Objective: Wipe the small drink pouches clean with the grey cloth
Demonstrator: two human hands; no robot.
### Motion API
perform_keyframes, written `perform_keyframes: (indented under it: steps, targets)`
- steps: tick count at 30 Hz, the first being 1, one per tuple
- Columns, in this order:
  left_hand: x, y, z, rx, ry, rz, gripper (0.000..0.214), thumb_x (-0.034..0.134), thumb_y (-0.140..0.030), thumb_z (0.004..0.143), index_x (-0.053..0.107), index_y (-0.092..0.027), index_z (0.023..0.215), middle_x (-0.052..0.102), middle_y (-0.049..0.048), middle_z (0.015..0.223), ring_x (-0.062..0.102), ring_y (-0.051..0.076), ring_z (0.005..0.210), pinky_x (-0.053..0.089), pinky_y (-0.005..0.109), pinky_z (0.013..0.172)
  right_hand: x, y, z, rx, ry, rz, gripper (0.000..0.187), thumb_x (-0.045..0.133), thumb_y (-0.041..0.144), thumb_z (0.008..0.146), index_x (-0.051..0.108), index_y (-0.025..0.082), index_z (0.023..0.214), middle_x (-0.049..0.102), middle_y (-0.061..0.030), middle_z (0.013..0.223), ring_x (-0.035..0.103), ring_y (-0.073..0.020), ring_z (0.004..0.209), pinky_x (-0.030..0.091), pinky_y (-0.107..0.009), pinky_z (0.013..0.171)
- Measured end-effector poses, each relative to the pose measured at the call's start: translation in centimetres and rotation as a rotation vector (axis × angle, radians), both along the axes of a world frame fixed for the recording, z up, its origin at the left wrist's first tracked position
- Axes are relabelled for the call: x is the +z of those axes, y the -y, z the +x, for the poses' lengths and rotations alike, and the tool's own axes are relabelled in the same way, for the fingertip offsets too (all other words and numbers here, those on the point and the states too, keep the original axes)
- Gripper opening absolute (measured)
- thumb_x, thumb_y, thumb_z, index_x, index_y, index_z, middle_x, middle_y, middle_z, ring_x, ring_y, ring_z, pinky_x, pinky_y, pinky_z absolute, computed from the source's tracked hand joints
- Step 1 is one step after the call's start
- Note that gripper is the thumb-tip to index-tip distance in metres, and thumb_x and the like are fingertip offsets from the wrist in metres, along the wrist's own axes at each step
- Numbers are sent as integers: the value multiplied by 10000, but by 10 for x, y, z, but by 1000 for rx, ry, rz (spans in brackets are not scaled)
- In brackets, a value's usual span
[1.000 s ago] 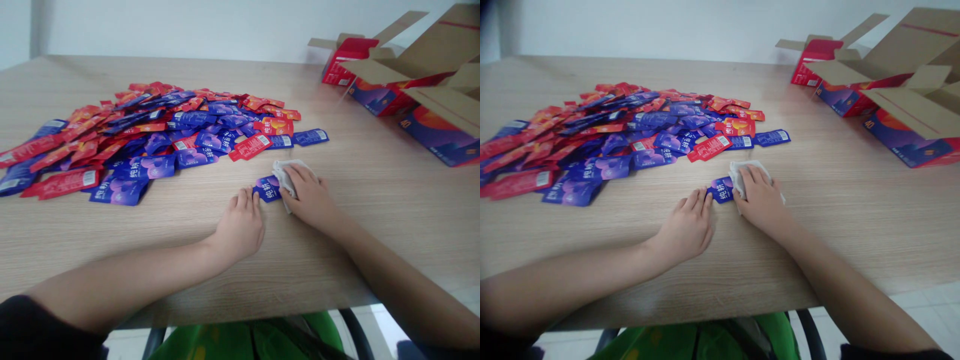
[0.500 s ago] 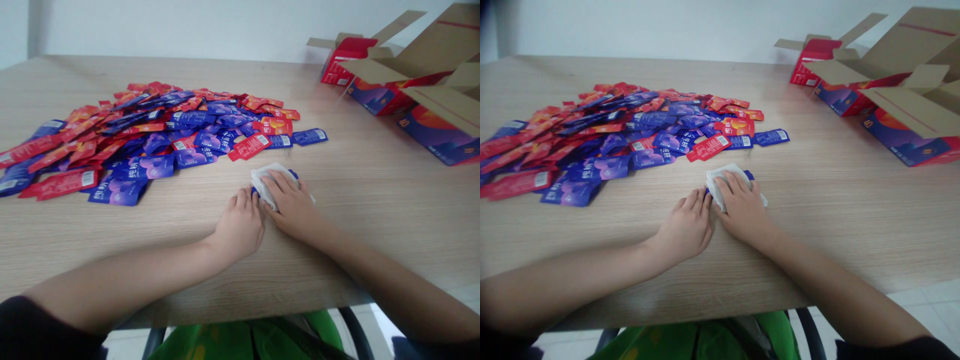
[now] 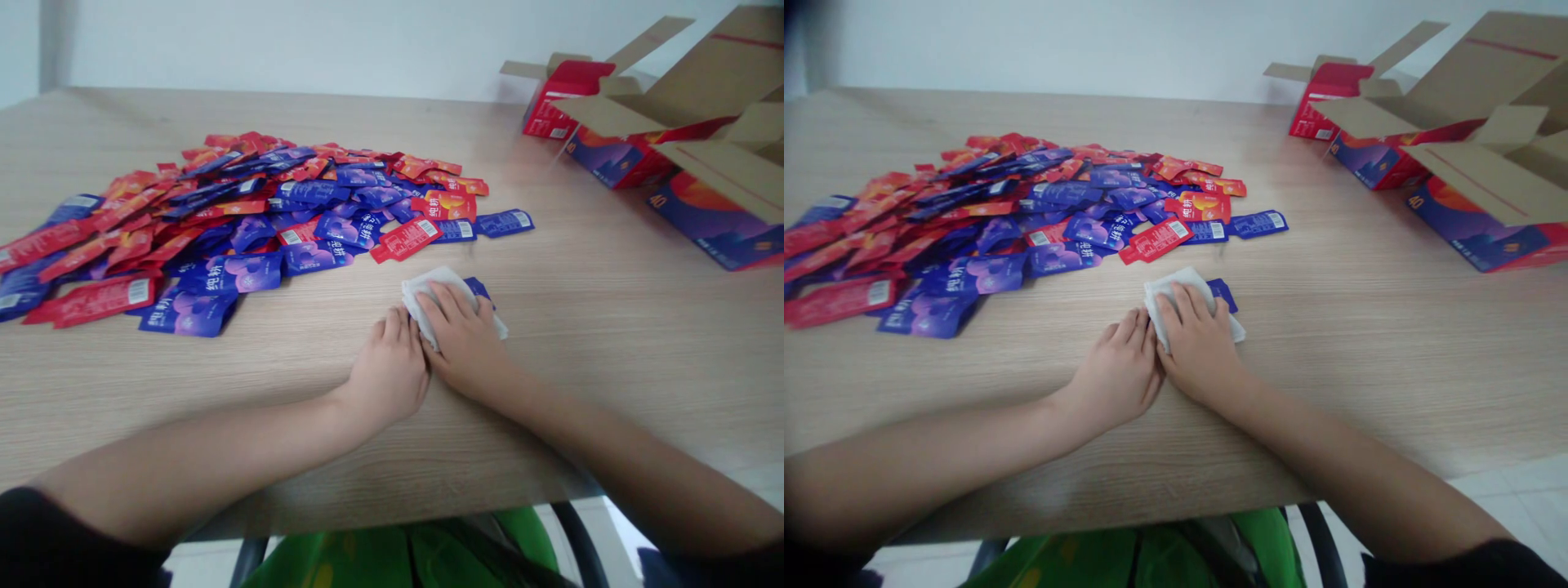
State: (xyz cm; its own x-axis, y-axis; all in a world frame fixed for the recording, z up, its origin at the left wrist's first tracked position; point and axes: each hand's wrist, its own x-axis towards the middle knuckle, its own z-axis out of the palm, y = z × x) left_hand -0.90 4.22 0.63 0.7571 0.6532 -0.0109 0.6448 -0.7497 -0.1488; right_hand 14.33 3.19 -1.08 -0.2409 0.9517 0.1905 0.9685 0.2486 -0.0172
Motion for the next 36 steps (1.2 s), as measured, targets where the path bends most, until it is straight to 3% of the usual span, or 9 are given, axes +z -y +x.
perform_keyframes:
  steps: [3, 6, 11, 19, 22, 25, 30, 33, 36]
  targets:
    - [1, 0, 0, 6, -1, -2, 543, 408, -272, 930, 532, 79, 1325, 516, 315, 1388, 491, 400, 1291, 448, 460, 984, 2, 0, 7, -10, -6, -18, 548, 358, 388, 964, 417, 150, 1454, 394, -160, 1546, 341, -316, 1394, 293, -538, 1044]
    - [0, -1, 0, 12, -26, -9, 624, 424, -289, 925, 421, 105, 1408, 443, 329, 1446, 456, 405, 1329, 436, 463, 1004, 5, -4, 26, -144, 6, -38, 562, 326, 406, 976, 390, 147, 1471, 389, -156, 1551, 351, -315, 1397, 305, -552, 1053]
    - [-2, -1, -1, 5, -45, 0, 640, 419, -303, 924, 414, 108, 1414, 444, 328, 1445, 454, 413, 1334, 433, 459, 1015, 4, -8, 36, -292, 22, -34, 557, 296, 385, 976, 409, 117, 1451, 407, -200, 1525, 362, -348, 1384, 342, -587, 1014]
    - [1, -1, 0, -12, -11, 2, 527, 395, -270, 920, 574, 73, 1279, 566, 303, 1336, 515, 403, 1269, 456, 459, 984, 2, -1, -2, 28, 10, -15, 552, 349, 373, 960, 419, 127, 1450, 386, -185, 1544, 334, -334, 1387, 291, -554, 1029]
    - [1, -1, -1, -1, -13, 7, 577, 411, -279, 916, 507, 92, 1347, 513, 318, 1389, 495, 408, 1288, 451, 461, 991, 3, -1, 8, -4, -2, -29, 553, 335, 390, 969, 405, 148, 1461, 380, -161, 1557, 336, -313, 1400, 292, -546, 1046]
    - [-1, -1, -1, 8, -26, -1, 641, 428, -298, 915, 419, 111, 1408, 448, 338, 1437, 471, 416, 1312, 442, 462, 1001, 4, -4, 28, -138, 2, -39, 566, 307, 411, 981, 385, 145, 1475, 368, -162, 1564, 331, -314, 1413, 295, -566, 1061]
    - [-3, 0, -1, 8, -31, 5, 636, 430, -291, 920, 416, 111, 1412, 441, 339, 1441, 464, 418, 1321, 434, 460, 1005, 1, -9, 43, -293, 8, -34, 574, 291, 411, 986, 380, 118, 1471, 397, -203, 1530, 355, -346, 1395, 335, -586, 1033]
    - [-2, 0, 0, 10, -34, 8, 638, 441, -287, 909, 418, 106, 1411, 446, 335, 1440, 473, 408, 1313, 441, 458, 993, -1, -7, 28, -249, 26, 5, 559, 305, 393, 977, 417, 103, 1442, 407, -221, 1516, 357, -366, 1379, 322, -605, 1019]
    - [0, 0, 0, 2, -28, 11, 584, 425, -283, 913, 489, 85, 1363, 493, 319, 1409, 496, 393, 1290, 451, 455, 976, -1, -3, 7, -96, 34, 12, 552, 326, 382, 971, 425, 111, 1441, 405, -210, 1523, 343, -352, 1384, 308, -581, 1021]
